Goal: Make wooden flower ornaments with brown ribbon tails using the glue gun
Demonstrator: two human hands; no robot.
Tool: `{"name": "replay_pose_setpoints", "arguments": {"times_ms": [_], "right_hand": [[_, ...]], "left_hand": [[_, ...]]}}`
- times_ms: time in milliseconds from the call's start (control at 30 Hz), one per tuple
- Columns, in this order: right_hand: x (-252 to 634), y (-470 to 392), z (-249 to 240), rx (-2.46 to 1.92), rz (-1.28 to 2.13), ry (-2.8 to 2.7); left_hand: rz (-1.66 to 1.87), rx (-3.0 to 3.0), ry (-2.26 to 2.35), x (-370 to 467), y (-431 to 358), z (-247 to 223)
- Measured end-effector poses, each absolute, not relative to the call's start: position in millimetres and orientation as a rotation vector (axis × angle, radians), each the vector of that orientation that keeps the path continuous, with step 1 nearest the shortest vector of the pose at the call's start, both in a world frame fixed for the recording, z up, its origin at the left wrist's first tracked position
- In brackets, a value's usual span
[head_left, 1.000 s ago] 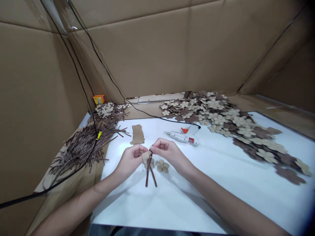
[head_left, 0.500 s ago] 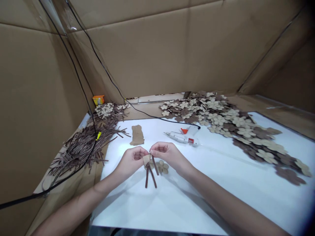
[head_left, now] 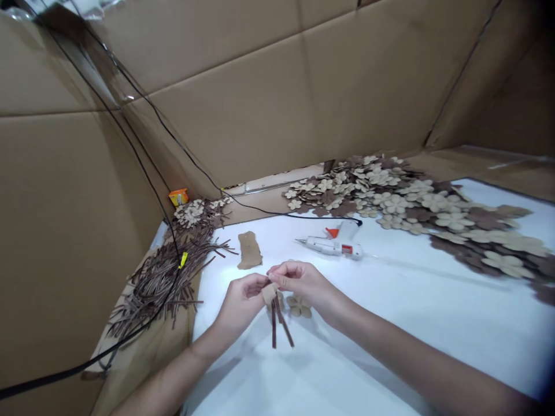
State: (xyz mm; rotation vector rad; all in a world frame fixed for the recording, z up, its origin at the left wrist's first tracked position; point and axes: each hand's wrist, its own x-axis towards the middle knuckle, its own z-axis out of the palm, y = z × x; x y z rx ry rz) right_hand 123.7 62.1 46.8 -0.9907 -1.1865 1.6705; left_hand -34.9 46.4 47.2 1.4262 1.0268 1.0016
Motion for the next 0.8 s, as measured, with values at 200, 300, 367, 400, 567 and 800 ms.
{"name": "replay_pose_setpoints", "arguments": {"times_ms": [200,300,367,400,567,800], "right_hand": [[124,55,51,-1.006,1.795,-1.046],[123,53,51,-0.937,1.882,-0.977],[122,53,50,-0.86,1.937,-0.94],[122,53,50,-0.831,1.954,-0.929],[128,59,55,-0.926,1.837,-1.137],[137,76,56,-0.85,1.666,-1.393]], "left_hand": [[1.105,1.436,1.112,-28,40,48],[1.103,1.45,1.102,-29,40,49],[1.09,1.465,1.092,-30,41,49],[1.084,1.47,1.09,-31,41,49],[1.028,1.401,1.085,-33,40,53],[0.983,1.288,1.042,-34,36,57]]}}
